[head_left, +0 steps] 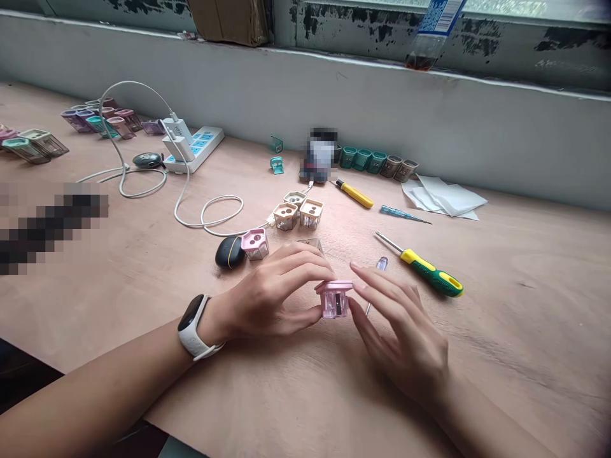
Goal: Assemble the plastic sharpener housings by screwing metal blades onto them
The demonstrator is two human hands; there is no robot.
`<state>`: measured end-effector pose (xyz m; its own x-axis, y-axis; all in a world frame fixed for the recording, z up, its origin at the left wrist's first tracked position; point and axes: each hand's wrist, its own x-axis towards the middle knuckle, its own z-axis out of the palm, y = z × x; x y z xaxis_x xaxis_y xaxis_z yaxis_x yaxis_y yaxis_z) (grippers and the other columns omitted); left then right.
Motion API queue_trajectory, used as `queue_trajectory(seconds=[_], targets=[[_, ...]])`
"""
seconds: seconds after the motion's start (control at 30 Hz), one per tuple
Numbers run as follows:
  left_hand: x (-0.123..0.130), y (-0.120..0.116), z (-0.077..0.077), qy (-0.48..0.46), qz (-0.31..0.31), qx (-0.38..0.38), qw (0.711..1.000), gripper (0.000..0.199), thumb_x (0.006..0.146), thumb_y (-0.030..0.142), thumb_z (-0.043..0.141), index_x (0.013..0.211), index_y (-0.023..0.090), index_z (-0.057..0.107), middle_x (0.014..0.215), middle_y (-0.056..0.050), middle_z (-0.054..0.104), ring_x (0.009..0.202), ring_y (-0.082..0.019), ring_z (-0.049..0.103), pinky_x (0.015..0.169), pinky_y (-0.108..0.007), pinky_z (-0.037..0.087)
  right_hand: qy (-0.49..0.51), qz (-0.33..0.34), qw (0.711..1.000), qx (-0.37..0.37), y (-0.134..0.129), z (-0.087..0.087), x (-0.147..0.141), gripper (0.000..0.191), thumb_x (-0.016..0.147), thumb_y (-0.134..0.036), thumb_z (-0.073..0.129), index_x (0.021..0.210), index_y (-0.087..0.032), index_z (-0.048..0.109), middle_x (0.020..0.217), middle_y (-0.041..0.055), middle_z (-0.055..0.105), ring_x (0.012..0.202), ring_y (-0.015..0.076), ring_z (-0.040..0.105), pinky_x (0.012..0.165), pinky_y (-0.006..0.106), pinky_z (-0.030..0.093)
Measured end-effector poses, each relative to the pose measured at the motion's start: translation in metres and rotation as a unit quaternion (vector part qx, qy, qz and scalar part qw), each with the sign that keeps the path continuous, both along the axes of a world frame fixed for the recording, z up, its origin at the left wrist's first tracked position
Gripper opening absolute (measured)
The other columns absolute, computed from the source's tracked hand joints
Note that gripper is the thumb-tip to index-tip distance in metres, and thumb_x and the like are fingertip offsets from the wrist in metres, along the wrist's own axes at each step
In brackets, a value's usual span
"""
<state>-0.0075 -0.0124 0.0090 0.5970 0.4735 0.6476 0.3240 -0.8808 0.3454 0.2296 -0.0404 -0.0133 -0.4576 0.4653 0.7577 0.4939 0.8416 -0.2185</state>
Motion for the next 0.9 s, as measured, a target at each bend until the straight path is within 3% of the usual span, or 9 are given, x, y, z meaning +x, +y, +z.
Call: queue_trajectory(seconds=[0.17,0.27,0.37,0.47,0.6,0.77,0.9], targets=[[0.0,-0.003,-0.003,0.022,-0.004,-0.021,1.0,0.031,0.089,0.01,0.068,0.118,0.01,0.059,0.109,-0.012,0.068,0.103,-0.021,0.066,0.091,-0.034,0.056,-0.008,-0.175,0.985,-0.002,0.013,-0.004,0.006,0.03,0.089,-0.009,0.066,0.119,-0.013,0.062,0.117,0.0145,0.068,0.109,0.0273,0.064,0.094,0.044,0.048],[0.0,-0.004,-0.005,0.061,0.013,-0.016,0.998,0.027,0.093,0.015,0.066,0.119,0.011,0.06,0.108,-0.011,0.068,0.1,-0.02,0.067,0.089,-0.033,0.057,-0.052,-0.248,0.967,-0.031,0.022,-0.009,0.014,0.021,0.096,-0.021,0.058,0.115,-0.014,0.064,0.095,0.0098,0.064,0.094,0.0253,0.062,0.087,0.042,0.046],[-0.002,-0.003,-0.006,0.116,0.057,-0.011,0.992,0.02,0.098,0.02,0.061,0.116,0.013,0.061,0.105,-0.009,0.068,0.093,-0.019,0.068,0.081,-0.032,0.057,-0.091,-0.267,0.955,-0.098,0.029,-0.013,0.022,0.025,0.098,-0.033,0.057,0.113,-0.015,0.064,0.075,0.0019,0.058,0.076,0.0209,0.058,0.08,0.038,0.042],[-0.004,0.001,-0.009,0.16,0.095,-0.002,0.983,0.017,0.1,0.021,0.056,0.115,0.014,0.061,0.102,-0.008,0.068,0.088,-0.019,0.068,0.075,-0.031,0.056,-0.11,-0.283,0.94,-0.158,0.032,-0.014,0.025,0.031,0.095,-0.041,0.059,0.113,-0.016,0.063,0.068,-0.0009,0.056,0.069,0.019,0.056,0.075,0.035,0.039],[-0.008,0.006,-0.012,0.186,0.133,0.007,0.973,0.018,0.101,0.018,0.051,0.117,0.014,0.06,0.097,-0.006,0.067,0.082,-0.019,0.067,0.067,-0.03,0.052,-0.087,-0.276,0.939,-0.184,0.033,-0.014,0.023,0.031,0.092,-0.034,0.056,0.115,-0.014,0.061,0.063,-0.0031,0.054,0.062,0.016,0.054,0.073,0.033,0.038],[-0.011,0.01,-0.013,0.194,0.122,-0.019,0.973,0.029,0.101,0.012,0.045,0.128,0.015,0.055,0.105,-0.008,0.066,0.089,-0.02,0.067,0.076,-0.031,0.055,-0.013,-0.259,0.948,-0.185,0.034,-0.012,0.023,0.032,0.091,-0.029,0.055,0.118,-0.014,0.062,0.066,-0.0019,0.059,0.059,0.0141,0.054,0.064,0.03,0.04],[-0.012,0.01,-0.013,0.21,0.096,-0.031,0.972,0.039,0.098,0.009,0.045,0.136,0.013,0.052,0.11,-0.011,0.065,0.093,-0.021,0.067,0.079,-0.033,0.056,0.088,-0.225,0.947,-0.213,0.032,-0.01,0.024,0.048,0.094,-0.029,0.055,0.139,-0.012,0.052,0.077,0.0,0.066,0.059,0.0118,0.055,0.061,0.028,0.047]])
